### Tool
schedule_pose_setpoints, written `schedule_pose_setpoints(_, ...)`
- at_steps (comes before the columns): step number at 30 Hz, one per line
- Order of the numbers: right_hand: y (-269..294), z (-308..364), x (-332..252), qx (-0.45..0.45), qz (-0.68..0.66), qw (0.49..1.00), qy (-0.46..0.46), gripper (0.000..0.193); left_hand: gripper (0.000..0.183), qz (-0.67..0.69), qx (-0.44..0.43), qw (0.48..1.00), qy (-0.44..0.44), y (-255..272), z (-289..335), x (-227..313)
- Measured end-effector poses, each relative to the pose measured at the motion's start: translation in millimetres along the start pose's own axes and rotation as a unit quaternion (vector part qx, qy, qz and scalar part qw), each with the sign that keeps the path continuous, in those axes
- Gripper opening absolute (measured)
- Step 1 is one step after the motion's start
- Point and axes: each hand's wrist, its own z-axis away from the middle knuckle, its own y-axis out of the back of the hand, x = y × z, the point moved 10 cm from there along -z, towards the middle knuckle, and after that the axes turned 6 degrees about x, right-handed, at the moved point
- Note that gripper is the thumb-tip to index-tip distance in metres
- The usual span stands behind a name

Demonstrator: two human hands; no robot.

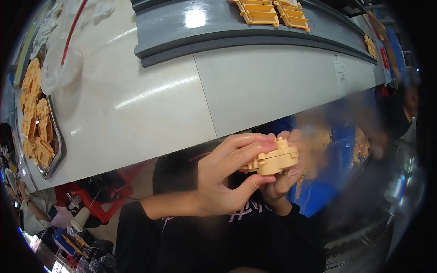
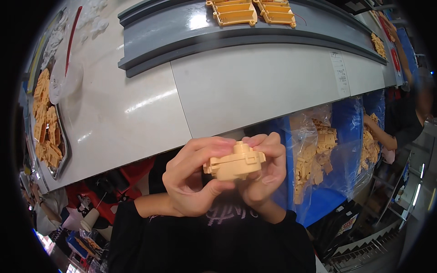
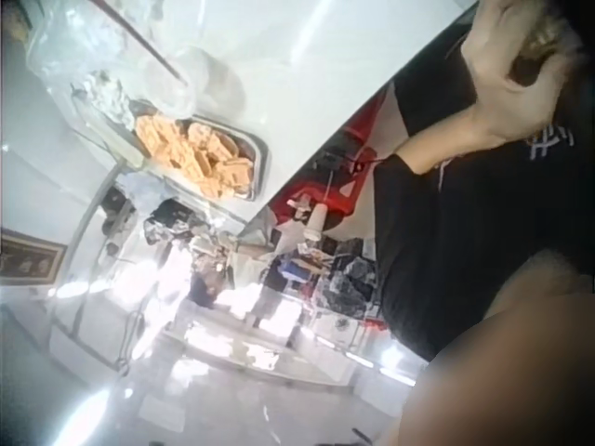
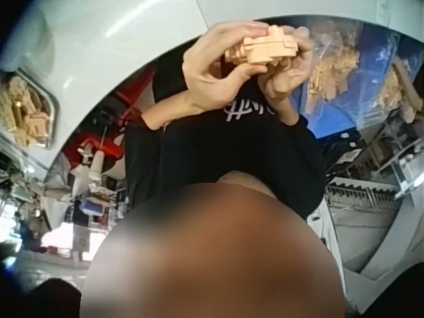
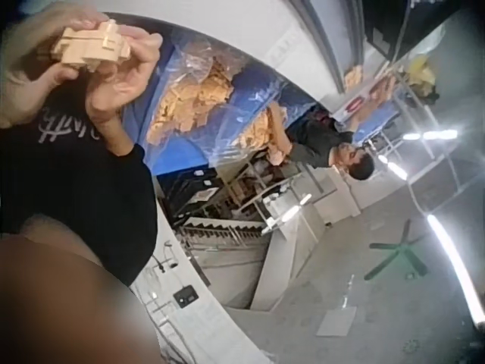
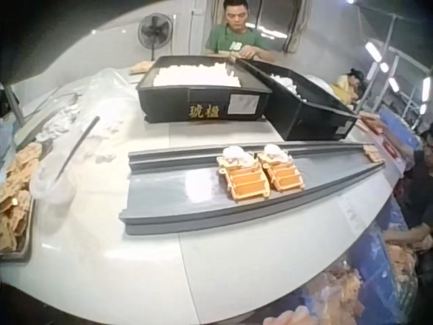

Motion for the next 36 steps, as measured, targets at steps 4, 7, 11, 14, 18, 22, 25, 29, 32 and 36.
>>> schedule_pose_setpoints(4,-3,1,11,-0.020,-0.073,0.996,-0.037,0.038,0.061,-0.006,-0.025,1.000,-0.008,-1,-13,7)
schedule_pose_setpoints(7,-11,1,18,-0.017,-0.146,0.984,-0.100,0.037,0.075,-0.036,-0.041,0.997,-0.047,-2,-11,9)
schedule_pose_setpoints(11,-13,4,19,-0.047,-0.145,0.984,-0.091,0.039,0.070,0.035,0.034,0.997,0.052,11,-1,-8)
schedule_pose_setpoints(14,-10,-14,-6,-0.049,-0.015,0.999,0.009,0.065,0.063,-0.050,0.000,0.998,-0.037,15,-7,7)
schedule_pose_setpoints(18,-30,-13,-44,-0.229,0.129,0.956,0.131,0.060,0.056,-0.108,-0.040,0.986,-0.118,17,-5,25)
schedule_pose_setpoints(22,-38,-12,-51,-0.244,0.109,0.948,0.173,0.042,0.057,-0.060,-0.034,0.992,-0.109,21,-5,20)
schedule_pose_setpoints(25,-37,-8,-50,-0.200,0.127,0.962,0.133,0.040,0.055,-0.032,-0.034,0.996,-0.081,23,-4,15)
schedule_pose_setpoints(29,-45,-3,-54,-0.243,0.143,0.947,0.156,0.035,0.048,-0.049,-0.075,0.994,-0.070,21,-7,23)
schedule_pose_setpoints(32,-44,2,-57,-0.233,0.130,0.947,0.180,0.031,0.044,-0.075,-0.086,0.989,-0.093,18,-6,29)
schedule_pose_setpoints(36,-40,7,-57,-0.216,0.093,0.956,0.179,0.028,0.037,-0.071,-0.063,0.991,-0.098,18,3,30)
